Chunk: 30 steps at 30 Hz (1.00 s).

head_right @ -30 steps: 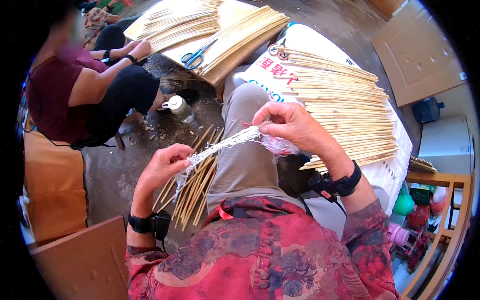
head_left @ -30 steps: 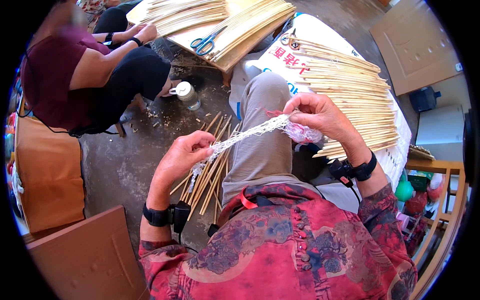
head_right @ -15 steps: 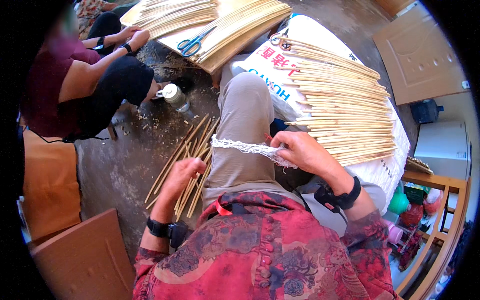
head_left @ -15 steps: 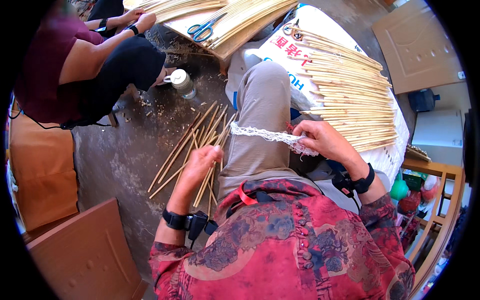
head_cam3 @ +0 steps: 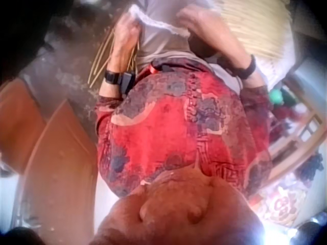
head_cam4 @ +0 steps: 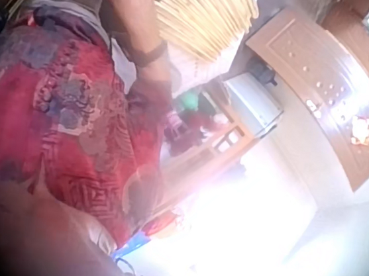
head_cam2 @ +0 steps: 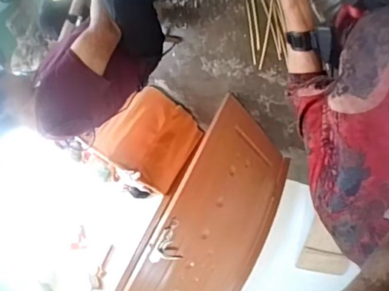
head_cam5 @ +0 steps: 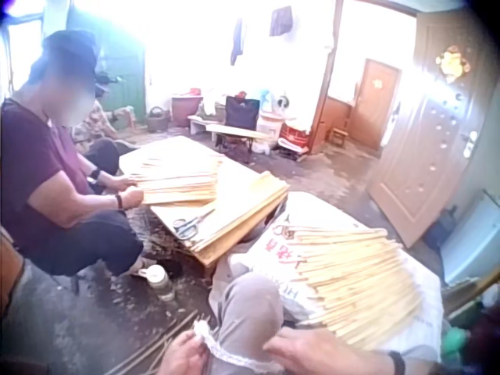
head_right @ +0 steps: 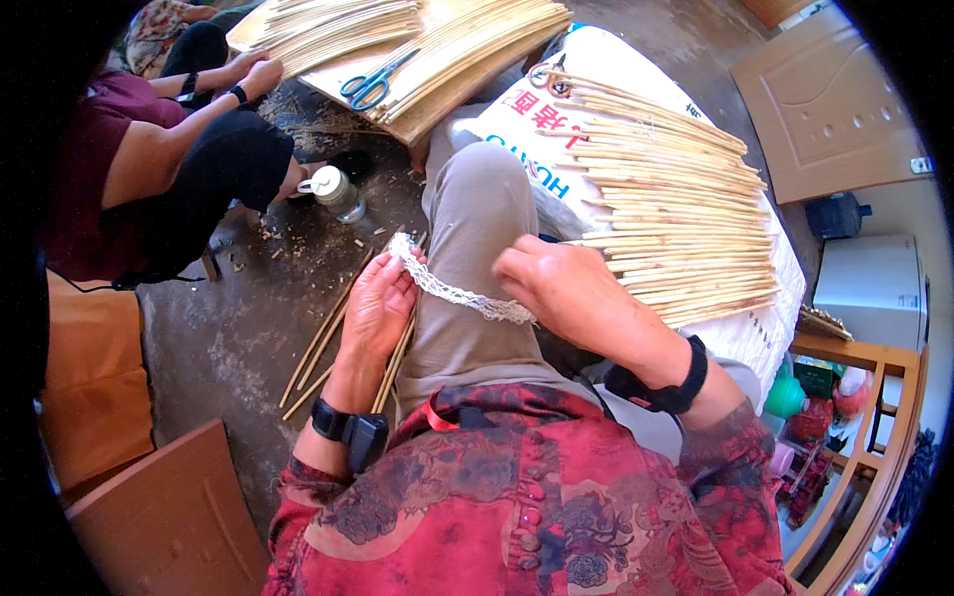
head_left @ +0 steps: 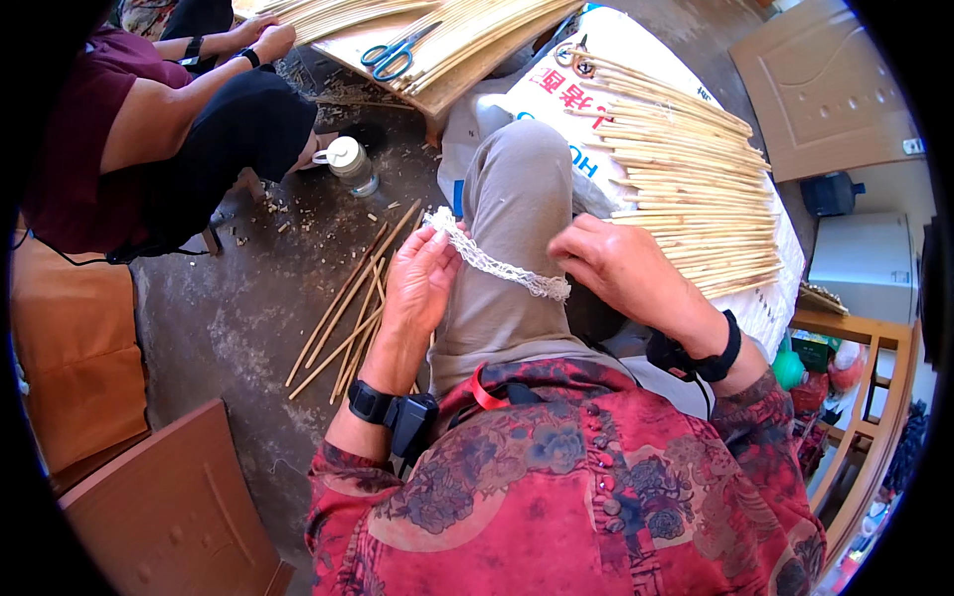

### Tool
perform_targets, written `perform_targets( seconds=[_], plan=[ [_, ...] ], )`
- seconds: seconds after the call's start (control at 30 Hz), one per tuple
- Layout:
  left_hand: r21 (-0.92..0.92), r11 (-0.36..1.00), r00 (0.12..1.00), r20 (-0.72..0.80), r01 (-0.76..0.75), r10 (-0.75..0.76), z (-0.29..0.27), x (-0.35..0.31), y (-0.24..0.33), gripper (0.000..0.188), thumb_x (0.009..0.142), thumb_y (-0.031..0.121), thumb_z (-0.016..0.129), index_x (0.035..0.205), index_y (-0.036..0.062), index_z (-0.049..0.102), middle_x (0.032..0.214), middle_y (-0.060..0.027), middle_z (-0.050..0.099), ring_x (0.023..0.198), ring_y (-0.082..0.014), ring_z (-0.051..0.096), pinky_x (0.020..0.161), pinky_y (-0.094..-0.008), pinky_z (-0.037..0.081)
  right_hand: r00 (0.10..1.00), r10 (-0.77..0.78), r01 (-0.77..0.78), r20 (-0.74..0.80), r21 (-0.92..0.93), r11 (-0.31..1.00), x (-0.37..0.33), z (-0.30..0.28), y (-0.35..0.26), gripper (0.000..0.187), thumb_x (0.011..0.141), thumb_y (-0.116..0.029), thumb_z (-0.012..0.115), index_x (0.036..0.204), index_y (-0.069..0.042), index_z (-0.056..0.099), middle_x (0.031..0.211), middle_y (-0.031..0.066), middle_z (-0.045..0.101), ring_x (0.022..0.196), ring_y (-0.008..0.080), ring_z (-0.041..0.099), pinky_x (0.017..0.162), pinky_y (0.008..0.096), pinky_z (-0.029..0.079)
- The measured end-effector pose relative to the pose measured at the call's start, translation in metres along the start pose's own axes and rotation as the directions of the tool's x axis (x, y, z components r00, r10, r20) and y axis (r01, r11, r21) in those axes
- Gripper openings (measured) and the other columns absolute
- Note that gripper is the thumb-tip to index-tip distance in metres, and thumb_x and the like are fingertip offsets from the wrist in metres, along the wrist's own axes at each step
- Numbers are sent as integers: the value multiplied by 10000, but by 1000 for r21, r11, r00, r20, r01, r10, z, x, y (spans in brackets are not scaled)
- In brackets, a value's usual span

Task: The person ties wooden slats together with white string, threading the cord through pre-cut holes and securing them one by one. They manipulate a bundle of slats and a piece of white lace by hand.

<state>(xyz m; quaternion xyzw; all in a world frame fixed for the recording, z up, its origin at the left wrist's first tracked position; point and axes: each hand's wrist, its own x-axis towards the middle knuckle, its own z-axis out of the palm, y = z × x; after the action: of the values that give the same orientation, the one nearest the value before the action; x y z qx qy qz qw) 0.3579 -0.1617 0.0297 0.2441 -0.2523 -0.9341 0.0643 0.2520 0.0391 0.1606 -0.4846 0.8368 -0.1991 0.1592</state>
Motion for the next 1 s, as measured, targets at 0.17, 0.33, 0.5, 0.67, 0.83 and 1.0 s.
perform_targets(
  seconds=[0.17, 0.33, 0.5, 0.67, 0.83, 1.0],
  plan=[
    [-73, 987, 988, 60, -141, 145, 12, -4, 16, 198, 853, 26, 549, 1050, 36, 529, 1007, -119, 608, 902, -233, 601, 807, -398, 502, 996, 71, -43, -57, 392, 919, 49, 17, -13, 126, 793, -99, 557, 858, -11, 619, 818, 160, 617, 775, 324, 600, 683, 378, 479],
    [-63, 984, 978, 114, -167, 173, 22, -3, 26, 212, 848, -6, 527, 1059, 14, 524, 1022, -123, 596, 966, -251, 585, 850, -402, 489, 990, 135, -104, -25, 507, 856, 71, 27, -17, 143, 787, -123, 582, 856, -13, 643, 776, 172, 620, 748, 306, 614, 678, 357, 477],
    [-66, 983, 980, 90, -172, 178, 21, -2, 23, 217, 845, -23, 519, 1057, 20, 523, 1032, -113, 591, 952, -223, 583, 854, -385, 484, 988, 153, -144, 29, 540, 829, 77, 29, -17, 136, 830, -108, 577, 893, 1, 629, 720, 57, 595, 606, 86, 543, 560, 230, 438],
    [-87, 981, 976, 119, -171, 180, 26, -1, 24, 180, 849, -12, 528, 1024, 30, 529, 1025, -104, 593, 940, -206, 583, 845, -372, 487, 994, 107, -88, -10, 495, 864, 79, 31, -13, 144, 801, -128, 582, 847, -1, 632, 722, 125, 616, 650, 212, 592, 607, 303, 463],
    [-114, 980, 981, 87, -162, 173, 22, 1, 20, 169, 870, 22, 522, 1039, 30, 511, 1030, -104, 590, 939, -196, 584, 846, -358, 488, 978, 191, -203, 80, 567, 799, 78, 25, -12, 156, 807, -126, 540, 813, 9, 616, 659, 144, 597, 581, 211, 594, 574, 313, 467],
    [-106, 983, 986, 52, -151, 157, 29, 0, 18, 121, 879, 50, 520, 999, 42, 527, 973, -79, 598, 891, -175, 583, 813, -358, 493, 981, 155, -193, 115, 641, 743, 77, 28, 0, 142, 857, -123, 523, 871, 4, 585, 709, 16, 593, 507, 61, 492, 477, 210, 396]
  ],
)
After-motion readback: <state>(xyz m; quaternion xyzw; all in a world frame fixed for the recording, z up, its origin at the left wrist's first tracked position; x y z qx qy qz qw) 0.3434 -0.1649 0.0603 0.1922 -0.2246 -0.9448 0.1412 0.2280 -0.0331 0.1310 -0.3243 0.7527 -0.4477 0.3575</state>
